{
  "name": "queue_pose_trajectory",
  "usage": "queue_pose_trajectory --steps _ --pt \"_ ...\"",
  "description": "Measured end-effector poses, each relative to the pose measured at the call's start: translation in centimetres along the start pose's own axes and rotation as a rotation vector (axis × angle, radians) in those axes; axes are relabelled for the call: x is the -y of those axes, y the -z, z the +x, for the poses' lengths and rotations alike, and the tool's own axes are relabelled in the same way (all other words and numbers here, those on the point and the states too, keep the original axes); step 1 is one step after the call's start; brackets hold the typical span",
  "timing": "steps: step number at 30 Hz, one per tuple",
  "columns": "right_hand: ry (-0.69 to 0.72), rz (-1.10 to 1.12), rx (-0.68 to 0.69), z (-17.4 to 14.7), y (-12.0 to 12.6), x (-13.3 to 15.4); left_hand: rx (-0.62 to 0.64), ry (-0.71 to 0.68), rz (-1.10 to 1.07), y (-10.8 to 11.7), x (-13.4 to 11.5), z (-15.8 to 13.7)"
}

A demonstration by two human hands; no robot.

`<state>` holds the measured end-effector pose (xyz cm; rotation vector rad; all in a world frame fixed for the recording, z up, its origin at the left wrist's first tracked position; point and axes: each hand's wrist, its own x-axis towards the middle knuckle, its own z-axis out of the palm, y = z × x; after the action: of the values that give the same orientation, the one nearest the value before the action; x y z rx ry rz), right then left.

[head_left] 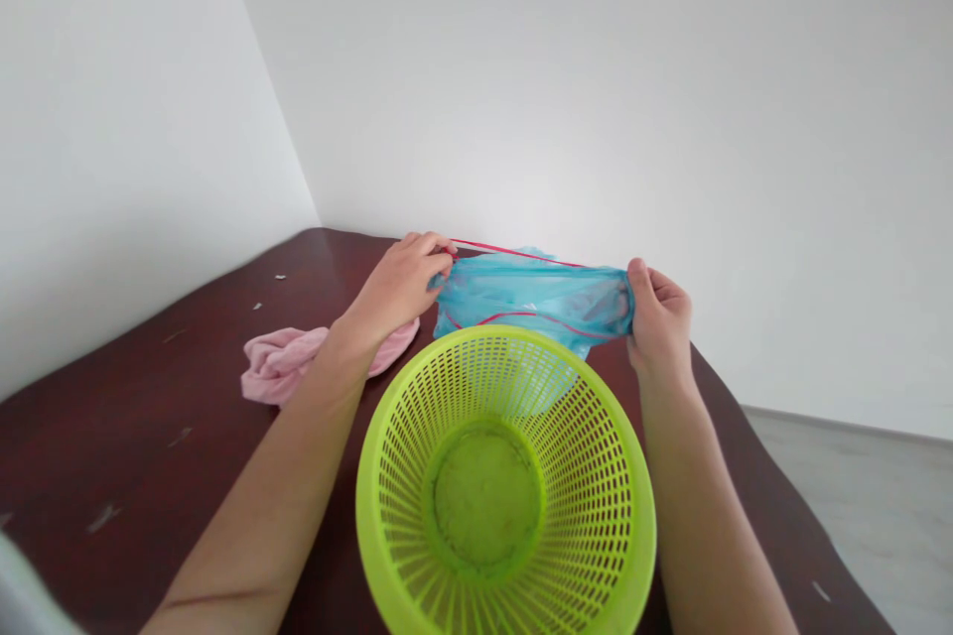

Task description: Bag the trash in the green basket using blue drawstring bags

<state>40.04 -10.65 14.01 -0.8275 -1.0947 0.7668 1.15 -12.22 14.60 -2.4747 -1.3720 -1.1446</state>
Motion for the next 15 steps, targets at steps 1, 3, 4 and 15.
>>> queue_pose_trajectory --steps 1,3,4,15 --pt "-0.008 0.038 -0.007 0.1 0.0 -0.2 -0.009 0.009 -0.048 -0.1 0.1 0.0" --pt "-0.036 0.127 -0.039 0.3 0.0 -0.7 -0.058 0.031 -0.234 -0.4 0.2 -0.1" --pt "-0.055 0.176 -0.067 0.5 0.0 -1.0 -0.099 0.059 -0.362 -0.5 0.2 -0.1" --pt "-0.454 0.499 0.029 1.2 -0.4 -3.1 -0.041 0.225 -0.618 0.9 1.7 -0.8"
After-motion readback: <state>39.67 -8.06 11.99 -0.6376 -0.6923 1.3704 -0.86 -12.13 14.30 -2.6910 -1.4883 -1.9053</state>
